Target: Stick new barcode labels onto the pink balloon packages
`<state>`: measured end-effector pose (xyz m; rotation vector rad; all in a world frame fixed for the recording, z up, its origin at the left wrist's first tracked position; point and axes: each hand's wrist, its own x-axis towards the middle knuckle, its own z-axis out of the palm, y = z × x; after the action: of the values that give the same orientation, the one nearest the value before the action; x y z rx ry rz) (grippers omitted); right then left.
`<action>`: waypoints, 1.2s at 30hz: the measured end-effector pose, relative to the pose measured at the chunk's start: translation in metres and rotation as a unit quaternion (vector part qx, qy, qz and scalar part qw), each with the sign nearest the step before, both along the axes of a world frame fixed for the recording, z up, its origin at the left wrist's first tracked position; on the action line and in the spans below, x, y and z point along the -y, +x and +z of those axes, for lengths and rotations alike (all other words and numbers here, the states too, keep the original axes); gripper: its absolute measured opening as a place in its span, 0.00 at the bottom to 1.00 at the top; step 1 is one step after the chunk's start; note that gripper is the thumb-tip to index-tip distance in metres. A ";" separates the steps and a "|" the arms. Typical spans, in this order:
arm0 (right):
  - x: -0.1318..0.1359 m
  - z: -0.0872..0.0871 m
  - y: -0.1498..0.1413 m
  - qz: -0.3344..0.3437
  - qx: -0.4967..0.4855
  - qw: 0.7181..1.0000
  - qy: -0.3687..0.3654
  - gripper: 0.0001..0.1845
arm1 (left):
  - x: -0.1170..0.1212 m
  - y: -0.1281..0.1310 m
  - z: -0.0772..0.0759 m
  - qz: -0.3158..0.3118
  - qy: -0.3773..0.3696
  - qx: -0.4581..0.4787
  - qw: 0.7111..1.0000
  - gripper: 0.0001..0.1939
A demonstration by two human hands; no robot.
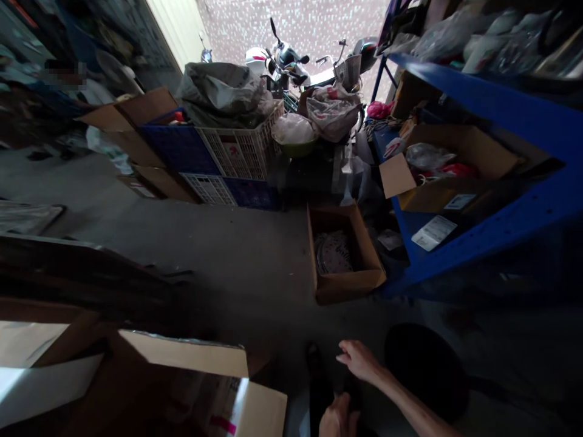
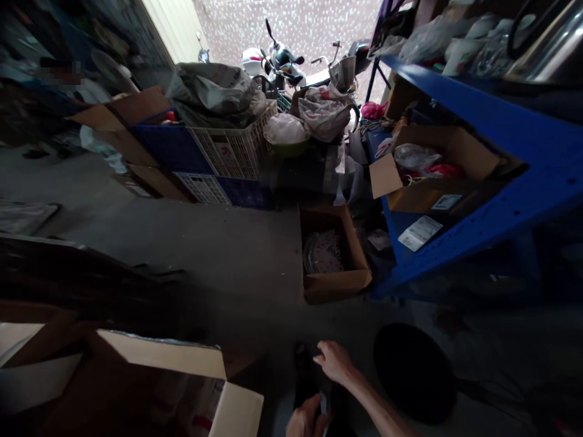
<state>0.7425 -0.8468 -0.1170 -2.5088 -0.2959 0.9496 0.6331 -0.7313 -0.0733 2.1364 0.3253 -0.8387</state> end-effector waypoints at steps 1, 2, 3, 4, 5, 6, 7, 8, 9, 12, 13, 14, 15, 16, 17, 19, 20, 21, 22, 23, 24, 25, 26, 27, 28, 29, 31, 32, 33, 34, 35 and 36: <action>-0.003 0.002 0.006 0.002 0.003 1.000 0.006 0.10 | -0.003 0.010 -0.006 -0.014 -0.005 -0.002 1.000 0.16; -0.006 0.004 0.014 0.003 0.007 1.000 0.011 0.10 | -0.009 0.021 -0.012 -0.024 -0.008 -0.005 1.000 0.16; -0.009 0.005 0.024 0.004 0.010 1.000 0.015 0.10 | -0.017 0.032 -0.018 -0.030 -0.008 -0.007 0.999 0.17; -0.012 0.006 0.035 0.003 0.013 1.000 0.018 0.10 | -0.026 0.043 -0.025 -0.031 -0.006 -0.012 0.999 0.17; -0.015 0.006 0.048 0.001 0.016 1.000 0.019 0.10 | -0.035 0.056 -0.031 -0.029 -0.001 -0.017 0.999 0.18; -0.017 0.005 0.062 -0.003 0.018 1.000 0.020 0.10 | -0.046 0.069 -0.038 -0.025 0.007 -0.023 0.999 0.19; -0.020 0.003 0.077 -0.009 0.021 1.000 0.020 0.11 | -0.056 0.083 -0.044 -0.019 0.015 -0.029 0.999 0.19; -0.022 0.000 0.092 -0.017 0.023 0.999 0.020 0.12 | -0.067 0.097 -0.050 -0.013 0.022 -0.034 0.999 0.19; -0.023 -0.004 0.108 -0.026 0.023 0.999 0.021 0.13 | -0.077 0.111 -0.055 -0.007 0.026 -0.037 0.999 0.19; -0.025 -0.020 0.154 -0.063 0.015 0.998 0.021 0.13 | -0.104 0.153 -0.066 0.007 0.028 -0.040 0.999 0.19; -0.023 -0.026 0.168 -0.078 0.010 0.997 0.020 0.14 | -0.111 0.165 -0.067 0.011 0.026 -0.039 0.999 0.19; -0.022 -0.033 0.182 -0.094 0.005 0.995 0.019 0.15 | -0.116 0.176 -0.069 0.016 0.023 -0.040 0.999 0.19; -0.019 -0.039 0.195 -0.109 0.000 0.994 0.018 0.15 | -0.121 0.186 -0.070 0.021 0.021 -0.041 0.999 0.19; -0.016 -0.045 0.207 -0.124 -0.005 0.992 0.017 0.16 | -0.123 0.195 -0.072 0.026 0.018 -0.043 0.999 0.19; -0.012 -0.051 0.218 -0.137 -0.011 0.990 0.015 0.15 | -0.124 0.202 -0.074 0.030 0.014 -0.046 0.998 0.19; -0.004 -0.063 0.239 -0.163 -0.023 0.986 0.007 0.14 | -0.123 0.213 -0.078 0.038 0.005 -0.055 0.998 0.19; 0.001 -0.070 0.249 -0.175 -0.029 0.984 0.002 0.13 | -0.120 0.217 -0.080 0.043 -0.001 -0.059 0.997 0.18; 0.006 -0.076 0.258 -0.187 -0.035 0.982 -0.003 0.12 | -0.117 0.220 -0.082 0.048 -0.006 -0.063 0.997 0.18; 0.010 -0.083 0.266 -0.198 -0.044 0.979 -0.009 0.11 | -0.114 0.223 -0.084 0.053 -0.012 -0.065 0.996 0.17; 0.015 -0.090 0.274 -0.209 -0.053 0.976 -0.015 0.11 | -0.109 0.226 -0.085 0.059 -0.017 -0.067 0.996 0.17; 0.020 -0.097 0.282 -0.219 -0.065 0.973 -0.021 0.11 | -0.105 0.230 -0.086 0.066 -0.023 -0.069 0.995 0.16; 0.025 -0.105 0.289 -0.228 -0.077 0.970 -0.027 0.11 | -0.099 0.234 -0.086 0.072 -0.028 -0.070 0.995 0.16; 0.030 -0.113 0.295 -0.237 -0.090 0.967 -0.033 0.12 | -0.093 0.239 -0.086 0.078 -0.034 -0.070 0.994 0.16; 0.035 -0.121 0.301 -0.245 -0.103 0.963 -0.039 0.13 | -0.087 0.245 -0.085 0.085 -0.038 -0.070 0.993 0.17; 0.040 -0.130 0.307 -0.252 -0.115 0.960 -0.044 0.13 | -0.080 0.252 -0.084 0.091 -0.041 -0.068 0.993 0.17; 0.045 -0.139 0.313 -0.257 -0.125 0.957 -0.049 0.13 | -0.071 0.260 -0.082 0.099 -0.046 -0.063 0.992 0.18; 0.054 -0.157 0.323 -0.259 -0.139 0.954 -0.058 0.13 | -0.051 0.280 -0.079 0.122 -0.067 -0.042 0.989 0.19; 0.057 -0.166 0.328 -0.256 -0.144 0.954 -0.060 0.13 | -0.040 0.292 -0.079 0.136 -0.082 -0.030 0.987 0.19; 0.060 -0.175 0.333 -0.252 -0.146 0.955 -0.059 0.12 | -0.028 0.304 -0.081 0.150 -0.098 -0.018 0.984 0.19; 0.063 -0.185 0.339 -0.247 -0.147 0.956 -0.057 0.12 | -0.015 0.316 -0.084 0.162 -0.116 -0.009 0.980 0.18; 0.065 -0.194 0.344 -0.242 -0.148 0.957 -0.054 0.12 | -0.003 0.327 -0.090 0.173 -0.131 -0.004 0.976 0.18; 0.068 -0.204 0.350 -0.239 -0.147 0.958 -0.051 0.12 | 0.009 0.338 -0.098 0.181 -0.140 -0.004 0.973 0.18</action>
<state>1.0929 -0.9145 -0.3209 -2.3160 0.4441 1.1237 0.9712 -0.7407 -0.1710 1.7428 0.5475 -0.6381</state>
